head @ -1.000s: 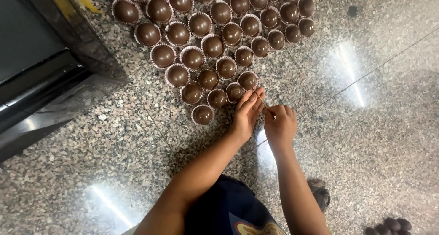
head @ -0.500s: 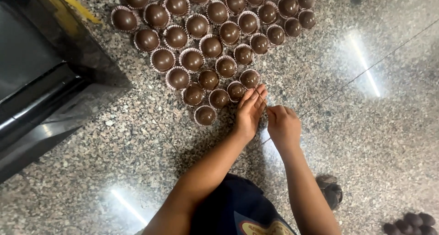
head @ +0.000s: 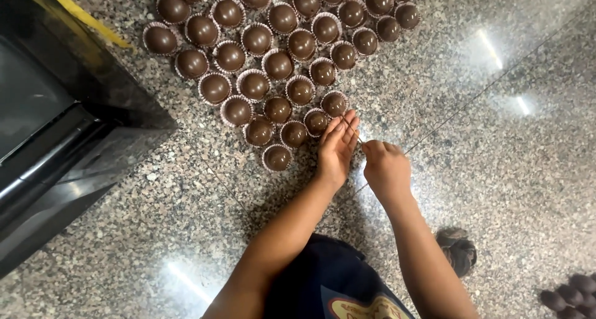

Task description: The person picks up round chocolate truffle balls from the counter and dips them one at a time into a large bowl of melted chocolate using a thin wooden skewer, then places each coated ball into a small paper cup, arranging the filled cups in rows on the counter.

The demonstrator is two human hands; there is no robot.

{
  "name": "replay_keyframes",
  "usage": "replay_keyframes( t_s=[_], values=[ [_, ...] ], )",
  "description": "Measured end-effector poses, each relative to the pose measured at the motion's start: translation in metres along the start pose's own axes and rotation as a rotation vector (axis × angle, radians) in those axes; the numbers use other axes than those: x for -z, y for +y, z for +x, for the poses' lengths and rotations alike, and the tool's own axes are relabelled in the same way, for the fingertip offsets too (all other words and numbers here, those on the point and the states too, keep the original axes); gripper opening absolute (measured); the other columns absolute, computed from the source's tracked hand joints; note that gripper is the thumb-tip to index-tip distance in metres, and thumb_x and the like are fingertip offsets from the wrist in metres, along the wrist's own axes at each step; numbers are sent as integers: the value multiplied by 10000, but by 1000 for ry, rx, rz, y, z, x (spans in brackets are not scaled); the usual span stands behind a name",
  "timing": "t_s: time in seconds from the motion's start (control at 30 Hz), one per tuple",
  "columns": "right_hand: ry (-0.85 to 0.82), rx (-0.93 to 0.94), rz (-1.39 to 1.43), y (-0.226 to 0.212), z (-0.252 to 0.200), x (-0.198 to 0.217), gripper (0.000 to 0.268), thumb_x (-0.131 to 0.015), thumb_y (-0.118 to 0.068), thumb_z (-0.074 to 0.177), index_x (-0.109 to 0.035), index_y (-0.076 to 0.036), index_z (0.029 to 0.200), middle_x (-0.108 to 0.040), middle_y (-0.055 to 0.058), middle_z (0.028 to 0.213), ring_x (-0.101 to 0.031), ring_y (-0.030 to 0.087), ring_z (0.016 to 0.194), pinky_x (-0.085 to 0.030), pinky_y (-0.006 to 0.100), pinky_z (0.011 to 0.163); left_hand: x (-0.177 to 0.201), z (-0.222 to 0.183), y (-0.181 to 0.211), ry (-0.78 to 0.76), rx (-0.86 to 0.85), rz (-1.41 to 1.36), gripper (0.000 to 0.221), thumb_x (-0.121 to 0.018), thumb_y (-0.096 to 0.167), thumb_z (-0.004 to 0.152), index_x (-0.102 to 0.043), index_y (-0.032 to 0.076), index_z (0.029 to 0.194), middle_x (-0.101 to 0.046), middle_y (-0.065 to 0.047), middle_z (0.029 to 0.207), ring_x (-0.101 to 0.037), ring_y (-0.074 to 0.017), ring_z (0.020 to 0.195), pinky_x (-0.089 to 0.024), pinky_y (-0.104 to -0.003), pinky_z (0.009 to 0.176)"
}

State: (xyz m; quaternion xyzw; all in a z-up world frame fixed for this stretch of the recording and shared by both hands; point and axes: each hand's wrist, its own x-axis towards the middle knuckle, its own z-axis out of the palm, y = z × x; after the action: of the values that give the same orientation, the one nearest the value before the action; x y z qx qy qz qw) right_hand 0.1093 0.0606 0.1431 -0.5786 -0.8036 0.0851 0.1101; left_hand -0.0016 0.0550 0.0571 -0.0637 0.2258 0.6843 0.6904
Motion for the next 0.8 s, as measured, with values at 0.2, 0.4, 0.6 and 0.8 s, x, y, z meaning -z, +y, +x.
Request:
replay_keyframes(
  t_s=[0.2,0.4,0.6,0.8],
  values=[
    [103,-24,50,-8,1,10,106,-744,-146,914,-701,-63,864,-696,130,844,-646,360,816,-517,468,745,3,2,-2,10,9,-24,568,-552,272,1015,-377,20,1493,-448,-135,1574,-429,-268,1468,-350,-402,1200],
    [65,-57,84,-1,-4,5,110,-766,-140,869,-707,-50,849,-704,137,842,-653,365,822,-517,473,755,10,6,-6,-21,-17,-11,588,-535,283,1023,-358,11,1513,-441,-139,1576,-422,-274,1465,-334,-413,1199],
    [14,-107,146,6,-27,33,74,-738,-123,924,-743,-50,939,-728,145,888,-685,352,841,-538,443,758,1,2,2,-38,-12,70,664,-497,307,1028,-287,-4,1575,-405,-178,1617,-391,-284,1508,-293,-420,1258],
    [36,-286,158,15,-111,83,114,-737,-133,903,-744,-45,976,-731,158,945,-686,360,895,-537,422,789,16,-9,-1,-77,28,89,661,-536,274,1020,-308,-9,1572,-384,-192,1610,-376,-317,1498,-281,-461,1250]
  ],
)
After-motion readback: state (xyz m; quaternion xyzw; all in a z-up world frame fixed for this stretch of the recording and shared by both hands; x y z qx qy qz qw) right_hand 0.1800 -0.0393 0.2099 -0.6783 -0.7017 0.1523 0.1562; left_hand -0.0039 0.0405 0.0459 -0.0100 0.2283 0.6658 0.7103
